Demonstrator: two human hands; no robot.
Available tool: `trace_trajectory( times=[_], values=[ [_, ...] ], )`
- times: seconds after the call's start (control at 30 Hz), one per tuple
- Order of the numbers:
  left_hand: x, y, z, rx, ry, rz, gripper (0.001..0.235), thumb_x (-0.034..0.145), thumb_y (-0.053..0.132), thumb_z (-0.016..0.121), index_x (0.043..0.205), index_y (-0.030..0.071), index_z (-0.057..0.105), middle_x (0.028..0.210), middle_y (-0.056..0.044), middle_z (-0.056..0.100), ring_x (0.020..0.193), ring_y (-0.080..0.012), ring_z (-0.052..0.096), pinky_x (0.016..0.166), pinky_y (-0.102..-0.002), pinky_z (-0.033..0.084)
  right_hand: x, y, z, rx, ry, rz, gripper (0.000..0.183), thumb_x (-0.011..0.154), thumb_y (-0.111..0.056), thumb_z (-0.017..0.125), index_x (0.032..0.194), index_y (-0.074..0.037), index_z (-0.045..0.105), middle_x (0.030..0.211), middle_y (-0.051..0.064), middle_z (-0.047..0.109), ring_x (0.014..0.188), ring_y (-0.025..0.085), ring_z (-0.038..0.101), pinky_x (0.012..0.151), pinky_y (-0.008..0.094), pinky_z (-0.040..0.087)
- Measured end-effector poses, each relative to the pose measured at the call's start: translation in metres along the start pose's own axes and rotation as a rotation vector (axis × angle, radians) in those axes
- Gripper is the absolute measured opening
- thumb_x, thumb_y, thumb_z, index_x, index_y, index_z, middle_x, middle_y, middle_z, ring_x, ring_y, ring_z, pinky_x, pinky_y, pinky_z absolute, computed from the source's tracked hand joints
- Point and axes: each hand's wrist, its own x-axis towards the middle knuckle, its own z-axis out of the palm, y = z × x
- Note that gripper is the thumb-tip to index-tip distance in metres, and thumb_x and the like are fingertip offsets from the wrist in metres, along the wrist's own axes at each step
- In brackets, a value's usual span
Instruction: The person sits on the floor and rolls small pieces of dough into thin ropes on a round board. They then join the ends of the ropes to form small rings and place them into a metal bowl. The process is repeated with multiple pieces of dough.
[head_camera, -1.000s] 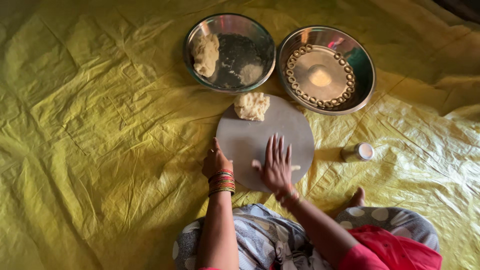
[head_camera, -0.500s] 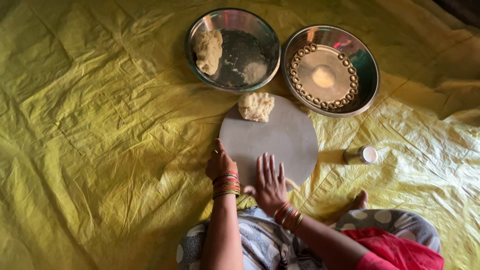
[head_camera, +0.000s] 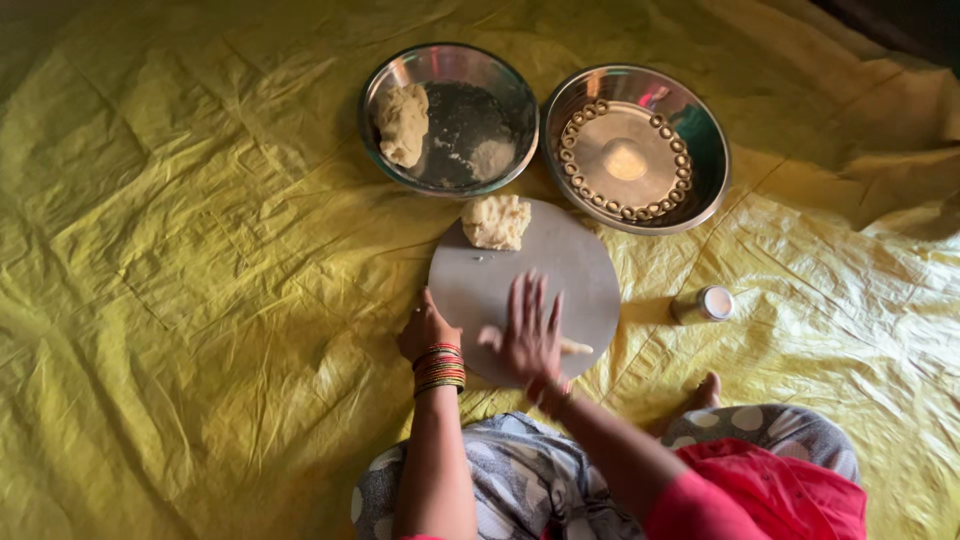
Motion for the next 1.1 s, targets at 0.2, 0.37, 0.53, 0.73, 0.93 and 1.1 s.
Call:
trace_trajectory(
  times=[0.2,0.37,0.53,0.73,0.93,1.1],
  values=[
    [-0.011,-0.009,0.002,0.033,0.167,0.054,0.099,0.069,0.034,0.092,0.152,0.027,0.037,0.140,-0.011,0.058,0.120,-0.0338,0.058,0.105,-0.055,0.039,-0.005,0.021,-0.013,0.225,-0.362,0.017,0.094,0.098,-0.063,0.044,0.161,-0.003,0.008,0.168,0.023,0.004,0.155,0.040,0.000,0.121,0.059,0.004],
    [-0.038,0.010,0.012,-0.071,0.439,0.641,0.066,0.072,0.015,0.083,0.134,0.019,0.061,0.132,-0.006,0.065,0.127,-0.0258,0.057,0.110,-0.053,0.038,-0.013,0.090,-0.054,0.335,-0.295,-0.054,0.066,0.097,-0.047,0.058,0.152,-0.014,0.044,0.154,0.013,0.047,0.144,0.032,0.040,0.118,0.049,0.031],
    [-0.068,0.045,0.038,0.083,0.178,1.002,0.037,0.075,0.003,0.072,0.109,0.017,0.073,0.123,-0.004,0.068,0.121,-0.0251,0.058,0.111,-0.049,0.034,-0.041,0.093,-0.060,0.384,-0.342,0.110,0.043,0.082,-0.030,0.077,0.125,-0.023,0.072,0.123,0.003,0.069,0.123,0.025,0.057,0.110,0.041,0.045],
    [-0.077,0.047,0.030,-0.100,0.069,0.874,0.012,0.089,0.009,0.069,0.101,0.013,0.071,0.106,-0.007,0.075,0.105,-0.0304,0.068,0.092,-0.044,0.051,-0.030,0.098,-0.030,0.739,-0.354,0.125,0.026,0.086,-0.022,0.079,0.106,-0.010,0.068,0.099,0.004,0.072,0.088,0.017,0.070,0.079,0.031,0.058],
    [-0.064,0.046,0.038,-0.485,-0.112,0.704,0.021,0.091,0.013,0.071,0.112,0.016,0.073,0.100,-0.009,0.077,0.086,-0.0260,0.076,0.073,-0.038,0.059,-0.017,0.114,-0.018,1.678,-0.455,0.522,0.021,0.094,-0.019,0.072,0.102,-0.001,0.066,0.087,0.007,0.071,0.072,0.012,0.065,0.064,0.025,0.055],
    [-0.029,0.023,0.037,-0.581,0.159,0.470,0.031,0.085,0.006,0.067,0.112,0.016,0.075,0.097,-0.009,0.079,0.086,-0.0227,0.077,0.075,-0.035,0.061,-0.006,0.115,-0.031,1.689,-0.445,0.668,0.021,0.096,-0.022,0.069,0.106,-0.004,0.070,0.093,0.003,0.073,0.080,0.012,0.067,0.071,0.027,0.056]
  ],
)
